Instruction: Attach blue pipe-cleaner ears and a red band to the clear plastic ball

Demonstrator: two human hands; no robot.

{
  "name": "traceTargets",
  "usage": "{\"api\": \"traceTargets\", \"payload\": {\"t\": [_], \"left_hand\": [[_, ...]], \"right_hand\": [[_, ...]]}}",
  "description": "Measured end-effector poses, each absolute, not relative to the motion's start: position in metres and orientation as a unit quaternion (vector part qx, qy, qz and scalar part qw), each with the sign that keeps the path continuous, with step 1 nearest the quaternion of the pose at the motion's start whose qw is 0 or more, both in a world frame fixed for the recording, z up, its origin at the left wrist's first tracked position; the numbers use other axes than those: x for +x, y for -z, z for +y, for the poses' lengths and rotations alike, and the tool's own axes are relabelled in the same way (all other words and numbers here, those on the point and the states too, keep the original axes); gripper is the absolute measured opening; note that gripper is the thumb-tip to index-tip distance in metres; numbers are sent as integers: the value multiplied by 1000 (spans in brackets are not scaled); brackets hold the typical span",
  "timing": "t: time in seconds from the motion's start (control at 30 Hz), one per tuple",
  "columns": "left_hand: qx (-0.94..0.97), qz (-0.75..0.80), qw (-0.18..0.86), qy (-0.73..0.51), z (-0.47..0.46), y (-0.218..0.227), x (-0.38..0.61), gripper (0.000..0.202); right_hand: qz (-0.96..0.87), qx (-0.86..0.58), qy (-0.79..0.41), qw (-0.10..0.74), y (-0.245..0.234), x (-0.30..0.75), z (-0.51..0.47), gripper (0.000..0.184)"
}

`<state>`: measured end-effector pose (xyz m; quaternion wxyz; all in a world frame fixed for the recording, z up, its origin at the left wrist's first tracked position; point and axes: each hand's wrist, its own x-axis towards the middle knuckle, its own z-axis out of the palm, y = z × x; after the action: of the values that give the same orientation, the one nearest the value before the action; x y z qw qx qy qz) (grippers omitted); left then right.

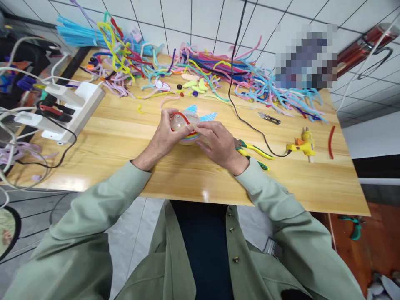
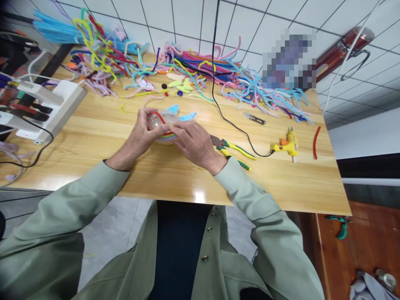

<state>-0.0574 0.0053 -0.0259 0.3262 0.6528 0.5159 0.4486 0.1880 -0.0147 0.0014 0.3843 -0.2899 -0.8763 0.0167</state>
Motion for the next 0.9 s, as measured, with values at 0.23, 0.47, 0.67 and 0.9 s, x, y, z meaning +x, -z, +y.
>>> {"api": "traceTargets", "payload": {"t": [0.23,0.47,0.67,0.9], "left_hand": [[659,507,334,-443,2,27,-59,79],[670,501,343,-428,-1,25,-62,92],[731,481,232,-425,-11,21,-63,105],[809,423,125,-388,-22,0,-76,103]], "right_hand": [[-877,-280,28,390,3,184,-14,31],[-877,-321,17,358,5,180,-20,27],[-873,-324,27,362,6,181,-20,25],[-872,-324,14,367,7,179,-17,24]]}}
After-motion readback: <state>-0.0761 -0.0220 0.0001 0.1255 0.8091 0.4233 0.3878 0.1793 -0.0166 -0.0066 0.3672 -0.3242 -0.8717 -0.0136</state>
